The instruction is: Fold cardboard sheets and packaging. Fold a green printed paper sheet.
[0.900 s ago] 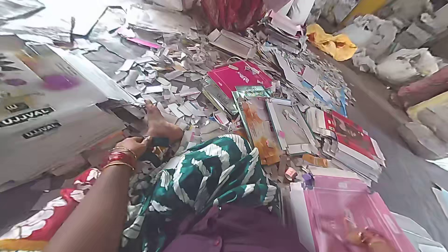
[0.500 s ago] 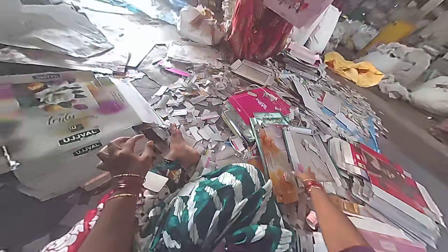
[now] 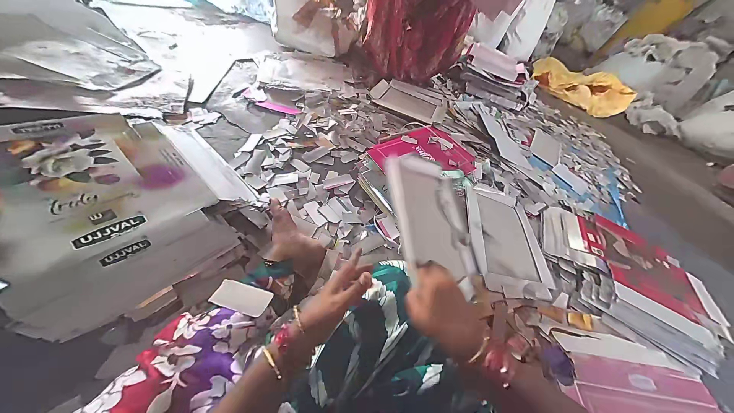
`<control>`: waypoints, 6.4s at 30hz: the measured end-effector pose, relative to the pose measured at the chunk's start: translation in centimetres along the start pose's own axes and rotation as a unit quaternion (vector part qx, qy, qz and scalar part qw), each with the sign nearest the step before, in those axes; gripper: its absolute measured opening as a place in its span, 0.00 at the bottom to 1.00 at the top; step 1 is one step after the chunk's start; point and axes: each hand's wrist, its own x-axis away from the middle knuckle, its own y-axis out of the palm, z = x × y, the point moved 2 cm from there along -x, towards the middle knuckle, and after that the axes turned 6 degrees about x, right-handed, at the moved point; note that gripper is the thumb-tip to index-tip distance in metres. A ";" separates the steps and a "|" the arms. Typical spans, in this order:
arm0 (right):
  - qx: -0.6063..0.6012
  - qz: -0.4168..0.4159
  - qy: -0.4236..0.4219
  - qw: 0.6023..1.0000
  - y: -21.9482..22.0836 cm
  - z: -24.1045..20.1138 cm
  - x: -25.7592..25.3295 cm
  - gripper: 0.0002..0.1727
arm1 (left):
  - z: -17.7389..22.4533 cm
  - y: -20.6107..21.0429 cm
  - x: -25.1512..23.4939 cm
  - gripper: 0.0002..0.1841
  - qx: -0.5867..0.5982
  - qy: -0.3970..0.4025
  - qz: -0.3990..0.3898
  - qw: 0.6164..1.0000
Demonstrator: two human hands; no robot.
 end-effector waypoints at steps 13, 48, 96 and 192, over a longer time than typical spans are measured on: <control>0.029 0.054 -0.305 0.950 3.6 -0.2 2.8 0.17 | 1.3 -3.1 1.1 0.13 0.145 0.003 0.207 0.968; -0.078 -0.303 0.026 0.950 3.7 14.6 -3.9 0.46 | -1.1 -5.8 0.6 0.13 0.177 -0.147 0.194 0.954; -0.350 -0.118 0.054 0.928 -0.7 7.8 5.6 0.16 | 0.6 3.8 2.7 0.32 -0.462 0.005 -0.196 0.865; -0.070 -0.092 -0.376 0.919 4.1 -2.7 4.3 0.06 | -4.1 2.3 4.2 0.28 -0.099 0.200 0.200 0.954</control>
